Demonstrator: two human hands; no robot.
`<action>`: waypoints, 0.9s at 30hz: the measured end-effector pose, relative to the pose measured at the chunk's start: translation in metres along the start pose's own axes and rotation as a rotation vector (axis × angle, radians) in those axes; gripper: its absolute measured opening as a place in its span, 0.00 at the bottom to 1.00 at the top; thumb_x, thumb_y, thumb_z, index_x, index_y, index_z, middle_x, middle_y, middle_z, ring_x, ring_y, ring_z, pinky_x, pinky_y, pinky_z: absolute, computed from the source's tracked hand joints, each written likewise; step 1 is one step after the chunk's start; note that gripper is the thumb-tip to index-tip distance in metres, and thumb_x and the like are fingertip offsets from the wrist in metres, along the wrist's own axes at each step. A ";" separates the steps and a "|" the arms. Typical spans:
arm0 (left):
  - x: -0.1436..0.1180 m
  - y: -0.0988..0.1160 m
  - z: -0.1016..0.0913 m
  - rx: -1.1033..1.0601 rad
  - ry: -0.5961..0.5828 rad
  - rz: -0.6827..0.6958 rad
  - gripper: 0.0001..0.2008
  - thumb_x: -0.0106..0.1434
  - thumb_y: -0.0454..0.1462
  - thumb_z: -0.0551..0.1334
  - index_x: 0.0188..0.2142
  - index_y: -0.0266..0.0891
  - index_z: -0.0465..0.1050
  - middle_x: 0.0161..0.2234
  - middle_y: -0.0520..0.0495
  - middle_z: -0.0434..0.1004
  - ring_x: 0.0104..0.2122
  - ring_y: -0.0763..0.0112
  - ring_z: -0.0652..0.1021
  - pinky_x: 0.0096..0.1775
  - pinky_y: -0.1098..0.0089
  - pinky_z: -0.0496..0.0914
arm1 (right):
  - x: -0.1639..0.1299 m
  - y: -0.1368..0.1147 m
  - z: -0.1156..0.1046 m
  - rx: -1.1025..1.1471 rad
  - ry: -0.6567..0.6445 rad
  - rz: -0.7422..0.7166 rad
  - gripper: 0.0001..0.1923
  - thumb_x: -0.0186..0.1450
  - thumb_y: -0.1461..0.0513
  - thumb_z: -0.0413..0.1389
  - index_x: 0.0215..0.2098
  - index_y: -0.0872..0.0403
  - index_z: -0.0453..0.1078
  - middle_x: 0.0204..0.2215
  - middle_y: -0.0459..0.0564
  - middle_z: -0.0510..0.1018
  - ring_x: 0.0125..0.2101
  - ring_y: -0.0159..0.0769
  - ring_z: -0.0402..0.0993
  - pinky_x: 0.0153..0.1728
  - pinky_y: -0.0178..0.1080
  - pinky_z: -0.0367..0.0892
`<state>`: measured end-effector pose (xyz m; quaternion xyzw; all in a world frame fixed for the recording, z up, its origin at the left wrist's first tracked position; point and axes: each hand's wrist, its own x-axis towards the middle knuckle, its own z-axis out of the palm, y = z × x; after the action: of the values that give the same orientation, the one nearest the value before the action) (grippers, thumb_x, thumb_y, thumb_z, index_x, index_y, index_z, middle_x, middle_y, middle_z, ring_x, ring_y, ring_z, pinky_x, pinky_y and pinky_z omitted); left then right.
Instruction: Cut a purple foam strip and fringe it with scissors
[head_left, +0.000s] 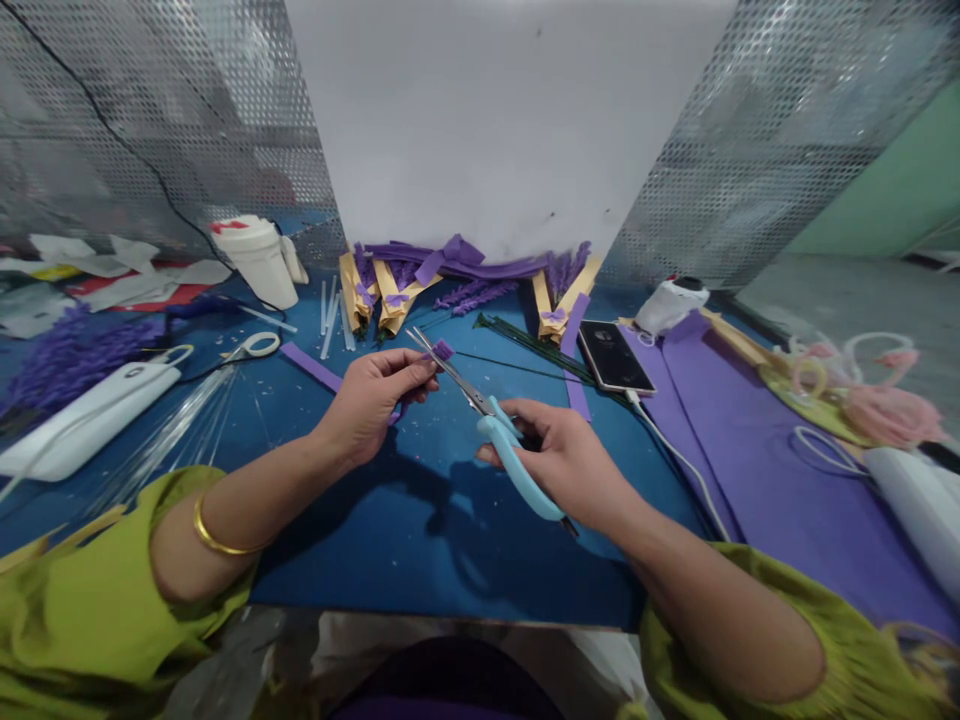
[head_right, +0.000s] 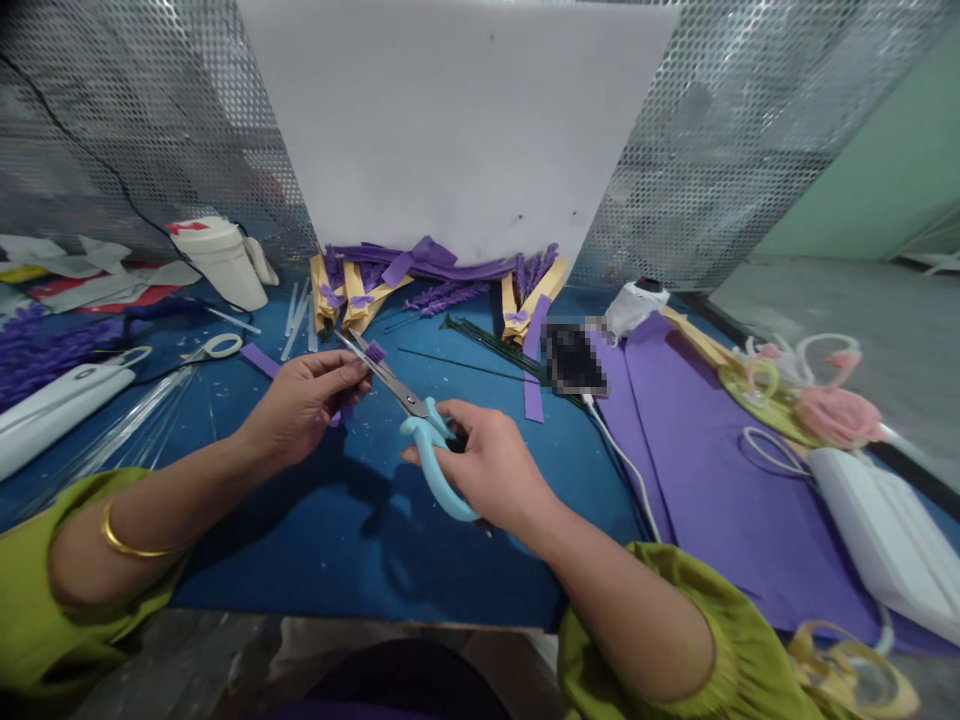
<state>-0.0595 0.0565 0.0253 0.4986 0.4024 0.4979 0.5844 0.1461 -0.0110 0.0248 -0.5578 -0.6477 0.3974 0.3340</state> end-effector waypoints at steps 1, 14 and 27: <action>0.000 0.000 0.000 -0.009 0.001 -0.011 0.11 0.51 0.42 0.73 0.26 0.37 0.78 0.24 0.48 0.76 0.25 0.74 0.72 0.29 0.73 0.65 | 0.000 0.000 0.000 0.018 -0.007 0.013 0.17 0.57 0.51 0.65 0.37 0.54 0.76 0.22 0.41 0.68 0.22 0.28 0.58 0.23 0.33 0.53; 0.001 0.003 0.000 -0.027 0.015 -0.028 0.11 0.50 0.40 0.74 0.28 0.36 0.79 0.24 0.49 0.76 0.24 0.76 0.71 0.28 0.74 0.64 | 0.001 0.000 -0.001 0.023 -0.015 0.041 0.17 0.57 0.51 0.65 0.39 0.53 0.75 0.20 0.39 0.63 0.21 0.28 0.55 0.22 0.35 0.51; -0.001 0.003 0.001 0.008 -0.002 0.013 0.12 0.51 0.42 0.73 0.24 0.36 0.76 0.22 0.50 0.73 0.23 0.76 0.69 0.28 0.73 0.63 | -0.001 -0.003 0.002 -0.128 0.034 0.008 0.17 0.58 0.50 0.65 0.38 0.51 0.73 0.23 0.40 0.69 0.24 0.30 0.60 0.27 0.35 0.56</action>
<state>-0.0589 0.0555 0.0286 0.5040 0.4005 0.4997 0.5796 0.1429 -0.0121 0.0270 -0.5874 -0.6635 0.3470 0.3072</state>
